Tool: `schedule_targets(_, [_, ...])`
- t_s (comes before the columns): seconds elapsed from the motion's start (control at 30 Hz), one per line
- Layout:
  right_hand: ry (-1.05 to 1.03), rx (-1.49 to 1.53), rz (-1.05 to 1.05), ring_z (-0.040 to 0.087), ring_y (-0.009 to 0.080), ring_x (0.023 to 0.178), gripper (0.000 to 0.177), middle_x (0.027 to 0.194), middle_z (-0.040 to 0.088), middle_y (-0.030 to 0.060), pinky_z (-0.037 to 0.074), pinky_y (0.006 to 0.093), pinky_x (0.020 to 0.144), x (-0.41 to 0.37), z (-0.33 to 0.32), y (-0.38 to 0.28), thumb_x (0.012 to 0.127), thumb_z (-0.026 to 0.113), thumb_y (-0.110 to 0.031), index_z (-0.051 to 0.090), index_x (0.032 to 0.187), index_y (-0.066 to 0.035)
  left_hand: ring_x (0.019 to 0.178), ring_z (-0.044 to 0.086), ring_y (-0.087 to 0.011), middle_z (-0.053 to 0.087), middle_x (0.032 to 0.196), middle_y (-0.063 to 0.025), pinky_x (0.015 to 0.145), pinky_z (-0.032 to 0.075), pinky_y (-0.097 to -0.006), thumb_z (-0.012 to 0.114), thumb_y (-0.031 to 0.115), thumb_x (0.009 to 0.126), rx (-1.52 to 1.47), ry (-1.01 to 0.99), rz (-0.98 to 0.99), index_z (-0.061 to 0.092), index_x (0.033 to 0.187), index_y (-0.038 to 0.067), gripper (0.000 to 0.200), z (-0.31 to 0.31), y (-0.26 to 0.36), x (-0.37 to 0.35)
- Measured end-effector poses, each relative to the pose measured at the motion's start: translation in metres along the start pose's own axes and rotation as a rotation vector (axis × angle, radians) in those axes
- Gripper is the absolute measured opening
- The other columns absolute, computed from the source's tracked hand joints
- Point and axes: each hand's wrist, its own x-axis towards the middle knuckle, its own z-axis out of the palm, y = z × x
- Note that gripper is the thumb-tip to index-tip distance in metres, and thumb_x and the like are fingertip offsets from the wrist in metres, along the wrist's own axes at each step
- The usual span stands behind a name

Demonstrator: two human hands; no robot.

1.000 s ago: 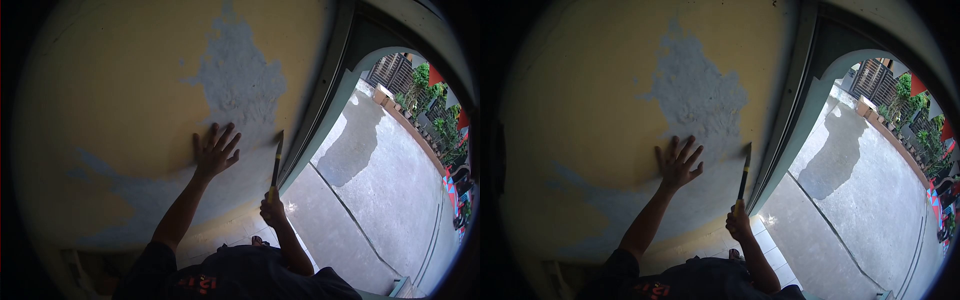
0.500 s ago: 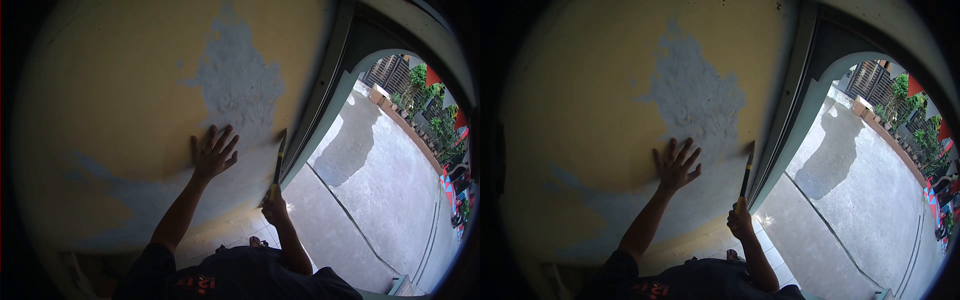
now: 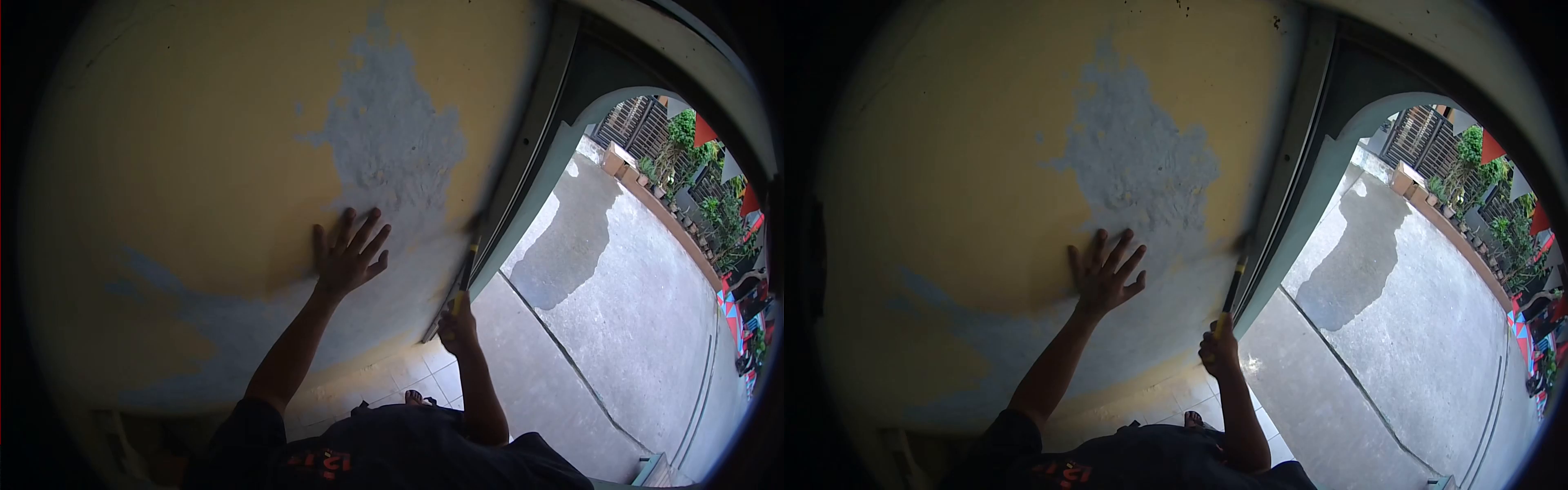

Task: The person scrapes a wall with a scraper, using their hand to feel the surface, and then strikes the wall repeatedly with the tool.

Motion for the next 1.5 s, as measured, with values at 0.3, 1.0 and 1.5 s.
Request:
schedule_targets(0.3, [0.027, -0.056, 0.022, 0.036, 0.0058, 0.042, 0.044, 0.057, 0.037, -0.0045, 0.026, 0.0200, 0.034, -0.020, 0.007, 0.005, 0.092, 0.046, -0.062, 0.046, 0.085, -0.019, 0.142, 0.028, -0.0281, 0.041, 0.148, 0.0064, 0.106, 0.006, -0.0706, 0.062, 0.049, 0.079, -0.008, -0.016, -0.004, 0.057, 0.129, 0.034, 0.052, -0.001, 0.001, -0.003])
schedule_targets(1.0, [-0.007, -0.072, 0.051, 0.033, 0.0057, 0.041, 0.046, 0.057, 0.036, -0.0051, 0.026, 0.0202, 0.036, -0.031, 0.014, 0.016, 0.090, 0.047, -0.065, 0.047, 0.083, -0.020, 0.141, 0.030, -0.0281, 0.041, 0.148, 0.0068, 0.106, 0.007, -0.0709, 0.063, 0.047, 0.079, -0.024, 0.015, -0.005, 0.057, 0.128, 0.034, 0.052, 0.001, 0.001, -0.002])
schedule_targets(1.5, [0.079, -0.091, 0.003, 0.036, 0.0069, 0.041, 0.044, 0.055, 0.037, -0.0039, 0.028, 0.0211, 0.035, -0.018, 0.002, 0.013, 0.091, 0.044, -0.064, 0.046, 0.083, -0.021, 0.141, 0.028, -0.0288, 0.040, 0.148, 0.0061, 0.106, 0.006, -0.0715, 0.064, 0.047, 0.078, -0.016, 0.001, -0.005, 0.055, 0.130, 0.034, 0.054, 0.001, 0.003, -0.005])
